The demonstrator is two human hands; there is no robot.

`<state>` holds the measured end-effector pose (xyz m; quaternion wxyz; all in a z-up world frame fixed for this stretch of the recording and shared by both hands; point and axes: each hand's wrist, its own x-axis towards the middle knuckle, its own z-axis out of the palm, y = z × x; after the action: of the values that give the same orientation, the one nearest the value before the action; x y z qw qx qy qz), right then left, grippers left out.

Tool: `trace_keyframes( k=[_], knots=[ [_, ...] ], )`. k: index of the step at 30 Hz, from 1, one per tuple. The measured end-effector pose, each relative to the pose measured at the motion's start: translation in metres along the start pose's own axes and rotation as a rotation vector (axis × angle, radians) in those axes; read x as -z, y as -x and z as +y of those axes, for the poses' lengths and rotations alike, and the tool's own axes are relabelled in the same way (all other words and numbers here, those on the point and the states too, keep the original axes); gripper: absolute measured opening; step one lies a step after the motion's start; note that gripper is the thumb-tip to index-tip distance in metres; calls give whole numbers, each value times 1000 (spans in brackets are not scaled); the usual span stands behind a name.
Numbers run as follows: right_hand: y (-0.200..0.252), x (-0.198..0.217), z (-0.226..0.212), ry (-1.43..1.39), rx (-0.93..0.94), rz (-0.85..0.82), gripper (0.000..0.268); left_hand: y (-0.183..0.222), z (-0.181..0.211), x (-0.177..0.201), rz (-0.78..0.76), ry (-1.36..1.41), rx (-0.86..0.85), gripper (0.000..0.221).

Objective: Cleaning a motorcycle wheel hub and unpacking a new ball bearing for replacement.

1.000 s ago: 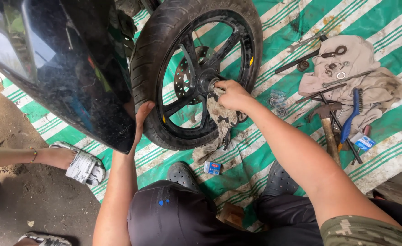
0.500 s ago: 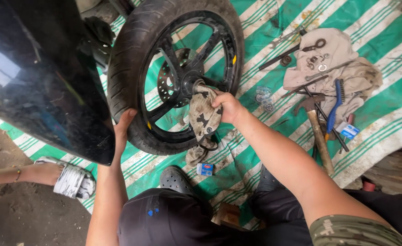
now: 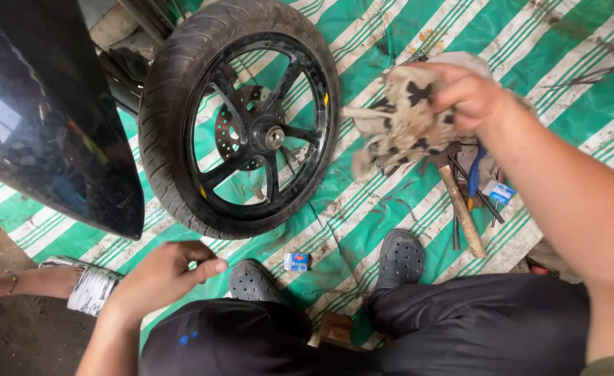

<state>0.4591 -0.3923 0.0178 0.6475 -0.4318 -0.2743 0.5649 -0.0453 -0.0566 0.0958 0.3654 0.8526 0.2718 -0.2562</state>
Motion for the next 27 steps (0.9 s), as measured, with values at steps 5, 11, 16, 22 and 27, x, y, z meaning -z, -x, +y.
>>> trace_keyframes(
  k=[5,11,16,22,27],
  knots=[
    [121,-13,-63,20,89,365,91,-25,65,15,-116,-291,-343,40],
    [230,-45,-61,273,332,936,78,-127,99,-50,-205,-401,-501,37],
    [308,11,22,19,449,1011,83,-236,60,-164,-323,-513,-453,34],
    [337,97,178,1482,-1013,1152,88,-253,-30,-300,-351,-790,-282,31],
    [248,42,160,1433,-359,1165,63,-249,-87,-389,128,-840,-240,46]
  ],
)
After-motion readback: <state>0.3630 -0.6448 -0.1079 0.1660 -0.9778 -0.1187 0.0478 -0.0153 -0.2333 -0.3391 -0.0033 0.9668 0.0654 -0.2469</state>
